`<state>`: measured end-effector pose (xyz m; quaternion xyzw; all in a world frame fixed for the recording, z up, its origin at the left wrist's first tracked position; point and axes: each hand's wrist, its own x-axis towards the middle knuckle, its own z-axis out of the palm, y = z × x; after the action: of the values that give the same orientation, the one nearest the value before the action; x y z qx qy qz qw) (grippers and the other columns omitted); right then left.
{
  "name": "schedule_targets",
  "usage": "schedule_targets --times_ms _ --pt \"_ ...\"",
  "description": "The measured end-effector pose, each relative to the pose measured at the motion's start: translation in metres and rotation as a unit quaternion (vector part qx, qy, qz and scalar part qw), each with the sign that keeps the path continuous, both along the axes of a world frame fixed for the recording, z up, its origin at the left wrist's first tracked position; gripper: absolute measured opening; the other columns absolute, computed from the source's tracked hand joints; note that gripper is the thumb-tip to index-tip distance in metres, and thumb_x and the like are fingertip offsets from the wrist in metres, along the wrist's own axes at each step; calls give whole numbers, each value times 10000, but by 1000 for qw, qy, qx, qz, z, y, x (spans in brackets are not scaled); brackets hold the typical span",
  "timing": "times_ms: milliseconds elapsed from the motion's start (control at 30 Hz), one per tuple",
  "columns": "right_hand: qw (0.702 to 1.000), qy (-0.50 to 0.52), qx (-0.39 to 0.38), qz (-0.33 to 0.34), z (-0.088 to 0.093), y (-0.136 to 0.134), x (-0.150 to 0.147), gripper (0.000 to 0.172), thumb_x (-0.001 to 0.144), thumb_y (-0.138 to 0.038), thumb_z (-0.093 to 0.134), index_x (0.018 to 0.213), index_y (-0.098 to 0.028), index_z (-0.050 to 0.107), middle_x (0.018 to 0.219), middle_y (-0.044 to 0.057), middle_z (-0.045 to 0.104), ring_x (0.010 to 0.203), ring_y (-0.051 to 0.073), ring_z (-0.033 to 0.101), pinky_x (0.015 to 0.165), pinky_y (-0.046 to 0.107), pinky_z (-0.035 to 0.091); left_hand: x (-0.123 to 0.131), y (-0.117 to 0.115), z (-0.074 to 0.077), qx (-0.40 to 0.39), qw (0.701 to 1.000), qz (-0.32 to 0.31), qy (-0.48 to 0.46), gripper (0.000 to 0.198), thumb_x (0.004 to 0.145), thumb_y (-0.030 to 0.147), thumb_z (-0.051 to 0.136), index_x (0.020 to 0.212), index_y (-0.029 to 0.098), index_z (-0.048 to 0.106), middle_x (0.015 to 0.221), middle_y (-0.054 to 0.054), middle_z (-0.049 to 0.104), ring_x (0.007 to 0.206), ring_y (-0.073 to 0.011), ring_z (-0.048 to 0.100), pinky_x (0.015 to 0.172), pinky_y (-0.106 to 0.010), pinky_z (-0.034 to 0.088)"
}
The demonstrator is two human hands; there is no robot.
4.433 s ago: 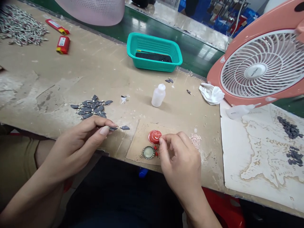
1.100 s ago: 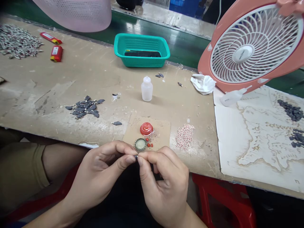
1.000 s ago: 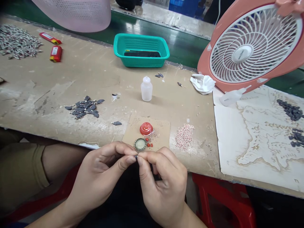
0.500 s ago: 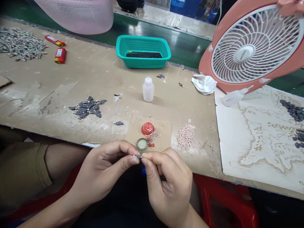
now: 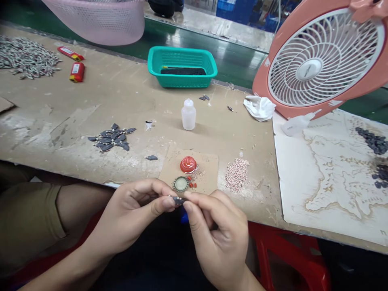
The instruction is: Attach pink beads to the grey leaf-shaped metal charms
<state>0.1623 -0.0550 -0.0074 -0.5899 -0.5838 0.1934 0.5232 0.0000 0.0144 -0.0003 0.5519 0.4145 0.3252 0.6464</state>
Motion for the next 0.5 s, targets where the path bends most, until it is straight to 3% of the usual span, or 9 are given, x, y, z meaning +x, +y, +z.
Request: schedule_targets --times_ms 67,167,333,500 --pt "1000 9 -18 -8 1 0 2 233 863 -112 684 1031 -265 731 621 -72 477 546 68 454 510 201 415 0 1 2 -36 999 5 0 134 826 283 742 753 173 721 696 -16 734 623 -126 643 555 -199 495" --pt "999 11 -39 14 4 3 2 208 867 -135 679 1019 -268 731 622 -70 473 544 70 461 503 202 410 0 2 4 -28 1000 6 7 115 817 270 748 755 174 728 700 -17 738 620 -126 639 557 -203 495" --pt "998 -3 -57 36 10 6 -1 130 871 -143 666 930 -240 728 613 -67 484 523 68 461 484 197 406 -1 -1 6 53 998 -1 24 68 841 177 727 781 203 742 740 19 762 697 -122 687 667 -194 540" --pt "996 4 -66 54 12 8 -2 115 876 -149 650 918 -217 733 621 -57 521 514 63 474 477 187 417 -6 -3 7 146 987 -2 61 106 843 125 732 798 221 732 764 55 766 703 -101 701 682 -172 537"
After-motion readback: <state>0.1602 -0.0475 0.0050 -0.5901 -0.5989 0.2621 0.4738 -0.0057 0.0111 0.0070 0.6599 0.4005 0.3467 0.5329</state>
